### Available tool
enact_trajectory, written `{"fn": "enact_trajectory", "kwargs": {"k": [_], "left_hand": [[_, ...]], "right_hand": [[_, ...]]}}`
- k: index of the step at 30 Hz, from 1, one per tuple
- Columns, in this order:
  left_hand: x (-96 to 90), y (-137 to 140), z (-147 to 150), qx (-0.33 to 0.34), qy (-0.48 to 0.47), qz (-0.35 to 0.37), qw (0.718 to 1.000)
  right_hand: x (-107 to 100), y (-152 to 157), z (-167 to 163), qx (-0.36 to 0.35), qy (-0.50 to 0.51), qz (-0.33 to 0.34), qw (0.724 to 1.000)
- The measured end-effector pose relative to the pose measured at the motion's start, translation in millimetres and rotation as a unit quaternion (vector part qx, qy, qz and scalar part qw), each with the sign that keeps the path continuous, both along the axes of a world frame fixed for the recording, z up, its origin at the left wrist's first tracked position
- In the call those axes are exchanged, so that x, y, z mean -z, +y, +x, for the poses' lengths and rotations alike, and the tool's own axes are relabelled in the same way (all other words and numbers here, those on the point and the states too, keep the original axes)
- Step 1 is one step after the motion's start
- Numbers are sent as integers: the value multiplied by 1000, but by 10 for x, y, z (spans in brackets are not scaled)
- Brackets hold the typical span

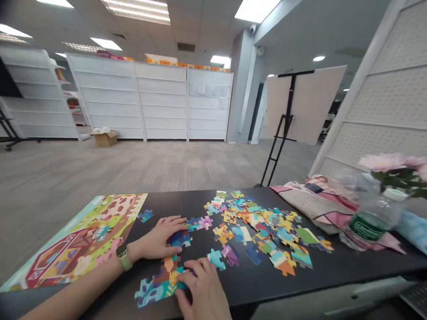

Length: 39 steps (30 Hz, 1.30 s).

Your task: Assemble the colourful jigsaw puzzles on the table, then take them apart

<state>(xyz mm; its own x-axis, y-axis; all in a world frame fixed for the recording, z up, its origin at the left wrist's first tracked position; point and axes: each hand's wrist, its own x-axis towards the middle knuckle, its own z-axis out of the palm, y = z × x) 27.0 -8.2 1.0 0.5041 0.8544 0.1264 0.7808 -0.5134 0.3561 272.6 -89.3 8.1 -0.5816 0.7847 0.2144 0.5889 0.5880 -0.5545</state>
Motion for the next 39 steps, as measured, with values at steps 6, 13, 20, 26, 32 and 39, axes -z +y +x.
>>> {"fn": "enact_trajectory", "kwargs": {"k": [6,13,20,26,32,39], "left_hand": [[-45,134,174,27,-3,20,999],[8,144,182,48,-12,44,998],[74,148,154,56,12,27,998],[116,159,145,52,5,26,998],[107,160,141,57,-6,29,998],[58,120,144,54,-20,36,998]], "right_hand": [[16,-18,1,24,30,-5,999],[75,-32,-8,43,55,7,998],[158,-38,-21,51,79,26,995],[230,2,-35,56,73,48,995],[291,42,-23,61,47,64,995],[363,143,3,44,42,106,993]]}}
